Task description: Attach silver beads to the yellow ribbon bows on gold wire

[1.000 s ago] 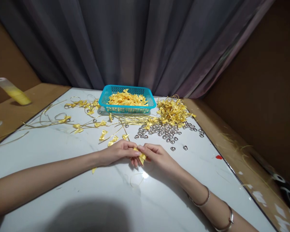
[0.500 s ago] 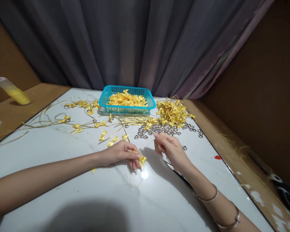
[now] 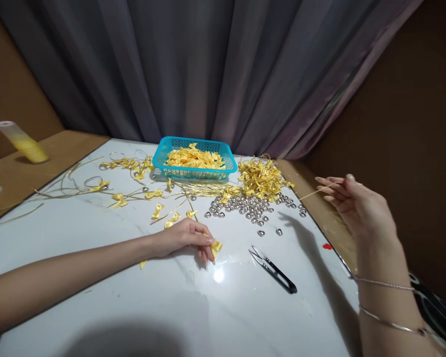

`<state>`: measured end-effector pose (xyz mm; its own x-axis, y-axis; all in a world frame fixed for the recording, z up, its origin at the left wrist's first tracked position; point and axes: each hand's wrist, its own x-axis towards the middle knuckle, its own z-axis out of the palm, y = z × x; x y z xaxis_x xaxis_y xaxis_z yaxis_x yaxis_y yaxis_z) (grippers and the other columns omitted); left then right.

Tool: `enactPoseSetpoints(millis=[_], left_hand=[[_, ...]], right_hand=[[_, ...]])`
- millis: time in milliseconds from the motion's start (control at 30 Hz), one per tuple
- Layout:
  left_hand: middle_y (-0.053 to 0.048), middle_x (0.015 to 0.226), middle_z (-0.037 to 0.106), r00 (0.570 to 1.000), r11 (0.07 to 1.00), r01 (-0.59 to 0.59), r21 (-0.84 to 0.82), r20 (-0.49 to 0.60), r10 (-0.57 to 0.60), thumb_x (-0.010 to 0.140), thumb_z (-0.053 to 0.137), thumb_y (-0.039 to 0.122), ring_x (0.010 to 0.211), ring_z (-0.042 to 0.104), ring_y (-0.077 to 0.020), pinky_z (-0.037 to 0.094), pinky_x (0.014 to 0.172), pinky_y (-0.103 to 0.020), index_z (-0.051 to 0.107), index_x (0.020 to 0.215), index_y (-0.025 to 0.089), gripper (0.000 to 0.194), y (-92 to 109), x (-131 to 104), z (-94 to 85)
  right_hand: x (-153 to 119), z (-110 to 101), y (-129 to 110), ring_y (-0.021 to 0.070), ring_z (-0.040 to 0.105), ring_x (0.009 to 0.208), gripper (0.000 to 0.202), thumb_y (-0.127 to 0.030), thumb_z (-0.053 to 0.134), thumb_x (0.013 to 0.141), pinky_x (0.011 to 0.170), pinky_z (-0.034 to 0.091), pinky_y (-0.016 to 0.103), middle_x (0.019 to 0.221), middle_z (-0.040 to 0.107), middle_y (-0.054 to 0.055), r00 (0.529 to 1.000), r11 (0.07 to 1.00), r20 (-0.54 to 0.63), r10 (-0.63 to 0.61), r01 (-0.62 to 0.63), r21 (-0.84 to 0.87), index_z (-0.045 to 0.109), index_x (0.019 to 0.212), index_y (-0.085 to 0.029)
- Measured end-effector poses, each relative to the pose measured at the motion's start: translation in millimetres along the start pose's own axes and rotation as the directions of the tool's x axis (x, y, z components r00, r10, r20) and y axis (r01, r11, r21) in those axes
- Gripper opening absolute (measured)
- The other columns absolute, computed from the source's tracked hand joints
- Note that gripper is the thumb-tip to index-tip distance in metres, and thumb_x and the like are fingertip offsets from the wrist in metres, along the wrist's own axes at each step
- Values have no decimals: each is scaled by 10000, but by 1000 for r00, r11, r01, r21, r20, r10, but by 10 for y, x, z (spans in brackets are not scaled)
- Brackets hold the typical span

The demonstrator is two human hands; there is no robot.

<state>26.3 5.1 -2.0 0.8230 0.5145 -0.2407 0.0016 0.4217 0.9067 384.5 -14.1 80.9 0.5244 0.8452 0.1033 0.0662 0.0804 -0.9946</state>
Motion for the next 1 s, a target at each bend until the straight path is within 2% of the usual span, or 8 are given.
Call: enactPoseSetpoints(millis=[133, 267, 367, 600, 700, 800, 900, 1000], left_hand=[[-113, 679, 719, 1000, 1000, 1, 31, 12, -2, 746, 691, 291, 551, 641, -135, 504, 582, -238, 632, 698, 82, 222, 13, -11, 15], [-110, 670, 718, 1000, 998, -1, 58, 23, -1, 749, 684, 294, 530, 631, -129, 497, 572, -235, 625, 694, 84, 225, 22, -22, 16], [-114, 693, 720, 1000, 999, -3, 50, -3, 3, 754, 681, 292, 537, 629, -126, 493, 574, -234, 630, 708, 79, 224, 11, -13, 9], [-152, 832, 721, 999, 999, -35, 14, -1, 35, 785, 643, 335, 582, 636, -141, 473, 541, -244, 621, 816, 86, 252, -56, 41, -27], [-154, 883, 711, 998, 998, -56, 34, -5, 56, 816, 606, 325, 634, 640, -145, 479, 585, -256, 621, 861, 89, 241, -52, 42, -19], [-150, 1060, 665, 993, 988, -111, 105, -37, 115, 824, 596, 273, 854, 637, -167, 477, 795, -302, 626, 980, 108, 228, -20, 18, -2], [-117, 1305, 516, 981, 971, -172, 167, -57, 184, 801, 619, 231, 1211, 456, -223, 319, 1037, -382, 587, 1131, 178, 337, 5, -16, -3], [-70, 1452, 322, 962, 950, -261, 174, -40, 271, 769, 651, 223, 1355, 226, -258, 212, 1092, -448, 478, 1264, 257, 525, 6, -52, 1]], right_hand=[[202, -307, -40, 70, 548, 571, 337, -189, 496, 893, 531, 339, 331, 726, 613, 99, 974, 977, -87, 207, -202, 66, 583, 569, -151], [243, -450, -82, 34, 336, 401, 391, -230, 507, 883, 438, 253, 310, 512, 419, -14, 981, 982, -66, 185, -182, 44, 509, 495, -178], [177, -399, -106, 51, 304, 398, 325, -271, 541, 851, 407, 237, 287, 542, 454, -2, 983, 984, -31, 179, -179, 17, 541, 540, -177], [-223, 157, -283, 50, 367, 362, 245, -289, 512, 829, 374, 254, 226, 528, 533, 21, 927, 971, 291, 238, -221, -90, 622, 668, -141], [-460, 443, -381, 44, 420, 360, 207, -299, 563, 803, 368, 287, 202, 566, 590, 26, 856, 965, 447, 258, -248, -82, 642, 708, -133], [-643, 694, -475, 34, 452, 360, 228, -276, 535, 832, 357, 300, 178, 602, 619, 23, 767, 957, 585, 262, -284, -56, 652, 707, -125], [-745, 934, -557, 38, 474, 368, 260, -255, 503, 867, 353, 340, 170, 620, 634, 25, 697, 961, 683, 216, -277, -22, 648, 702, -116], [-818, 1207, -579, 61, 522, 403, 238, -263, 504, 886, 368, 398, 175, 646, 662, 42, 595, 960, 786, 170, -281, 5, 633, 746, -120]])
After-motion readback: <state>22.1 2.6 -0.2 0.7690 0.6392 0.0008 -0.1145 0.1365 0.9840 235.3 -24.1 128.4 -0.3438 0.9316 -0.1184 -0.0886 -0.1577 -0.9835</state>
